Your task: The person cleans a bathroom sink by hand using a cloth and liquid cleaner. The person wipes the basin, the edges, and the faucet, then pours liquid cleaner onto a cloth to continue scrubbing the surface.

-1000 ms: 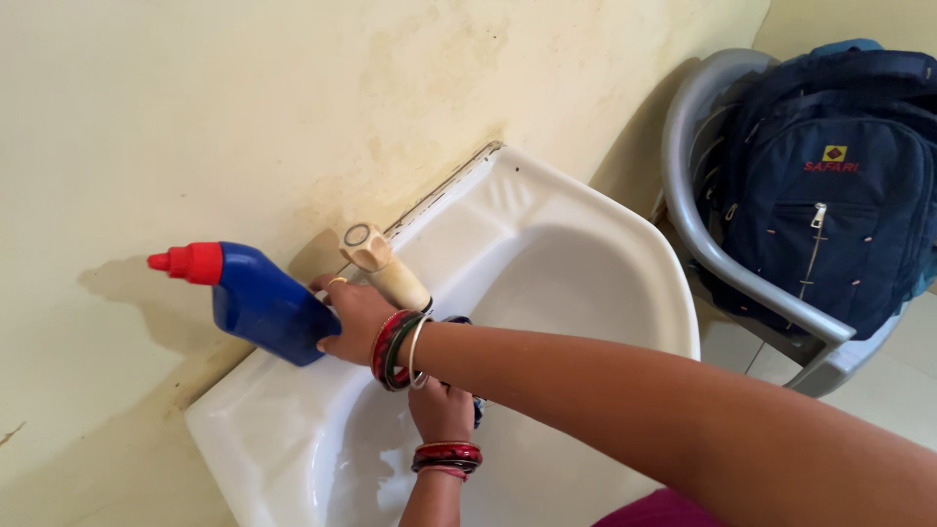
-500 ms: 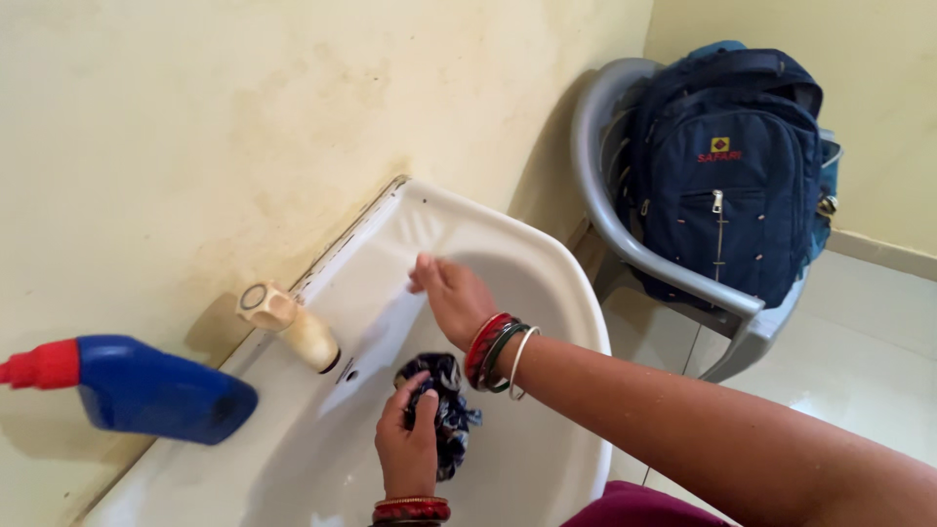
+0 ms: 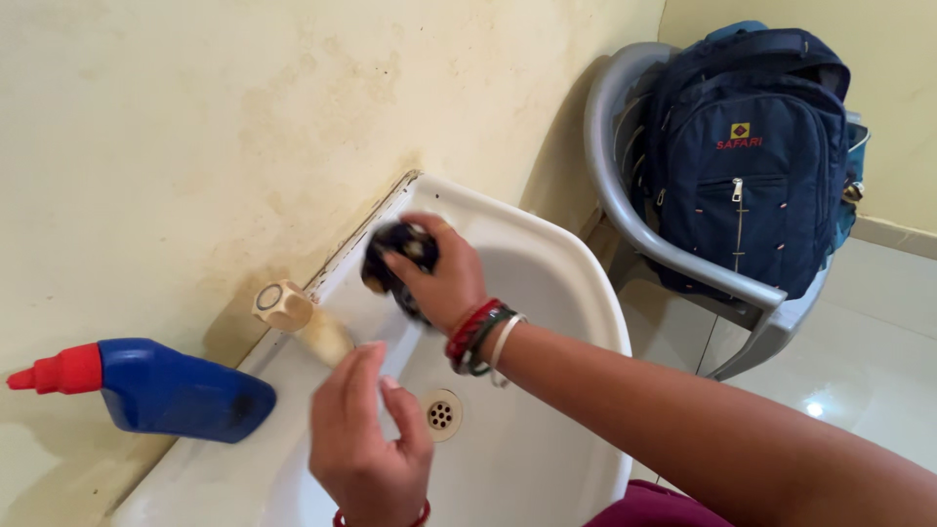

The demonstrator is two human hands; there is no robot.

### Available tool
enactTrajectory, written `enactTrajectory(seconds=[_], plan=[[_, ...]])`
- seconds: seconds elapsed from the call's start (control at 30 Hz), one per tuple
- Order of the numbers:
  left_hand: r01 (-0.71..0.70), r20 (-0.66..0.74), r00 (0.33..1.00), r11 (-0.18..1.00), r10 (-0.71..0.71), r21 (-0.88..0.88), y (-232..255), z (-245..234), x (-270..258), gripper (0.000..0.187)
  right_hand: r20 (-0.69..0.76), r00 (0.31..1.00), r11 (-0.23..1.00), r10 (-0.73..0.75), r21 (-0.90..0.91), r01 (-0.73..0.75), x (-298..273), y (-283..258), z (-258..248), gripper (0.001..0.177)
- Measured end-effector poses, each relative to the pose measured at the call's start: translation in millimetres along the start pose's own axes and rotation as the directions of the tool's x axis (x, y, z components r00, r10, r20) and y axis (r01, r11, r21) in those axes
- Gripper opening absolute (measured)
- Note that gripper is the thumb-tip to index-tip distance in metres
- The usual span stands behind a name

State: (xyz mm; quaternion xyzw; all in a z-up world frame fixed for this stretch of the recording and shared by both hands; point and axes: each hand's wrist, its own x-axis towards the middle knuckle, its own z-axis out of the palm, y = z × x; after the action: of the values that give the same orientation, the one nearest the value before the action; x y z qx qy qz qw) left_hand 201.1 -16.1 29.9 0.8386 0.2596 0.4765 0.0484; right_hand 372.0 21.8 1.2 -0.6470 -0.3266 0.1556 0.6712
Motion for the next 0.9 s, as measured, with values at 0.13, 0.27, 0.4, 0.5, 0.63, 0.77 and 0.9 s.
enactTrajectory(seconds=[0.13, 0.27, 0.4, 0.5, 0.63, 0.77, 0.9], plan=[[-0.068, -0.077, 0.994, 0.990, 0.078, 0.123, -31, 10, 8, 0.030, 0.474, 0.857, 0.809, -0.201, -0.412, 0.418, 21, -5, 21, 0.045], [-0.092, 0.026, 0.996, 0.987, 0.090, 0.133, -68, 32, 0, 0.038, 0.765, 0.596, 0.201, -0.243, -0.562, 0.803, 19, 14, 45, 0.051], [-0.115, -0.038, 0.992, 0.986, 0.120, 0.122, -85, 50, -18, 0.038, 0.845, 0.529, 0.095, -0.077, -0.522, 0.848, 31, 24, 45, 0.057], [-0.100, -0.065, 0.992, 0.986, 0.110, 0.136, -92, 60, -24, 0.037, 0.844, 0.529, 0.047, -0.092, -0.527, 0.849, 43, 31, 47, 0.056], [-0.155, -0.007, 0.988, 0.981, 0.157, 0.114, -107, 51, -22, 0.038, 0.754, 0.590, -0.004, -0.289, -0.618, 0.787, 78, 50, 42, 0.048], [-0.114, 0.003, 0.994, 0.993, 0.114, 0.045, -100, 47, -23, 0.039, 0.475, 0.846, 0.221, -0.243, -0.822, 0.525, 88, 59, 24, 0.046], [-0.015, -0.097, 0.995, 1.000, 0.017, 0.026, -85, 62, -21, 0.035, 0.377, 0.919, 0.242, -0.114, -0.887, 0.394, 78, 49, 39, 0.047]])
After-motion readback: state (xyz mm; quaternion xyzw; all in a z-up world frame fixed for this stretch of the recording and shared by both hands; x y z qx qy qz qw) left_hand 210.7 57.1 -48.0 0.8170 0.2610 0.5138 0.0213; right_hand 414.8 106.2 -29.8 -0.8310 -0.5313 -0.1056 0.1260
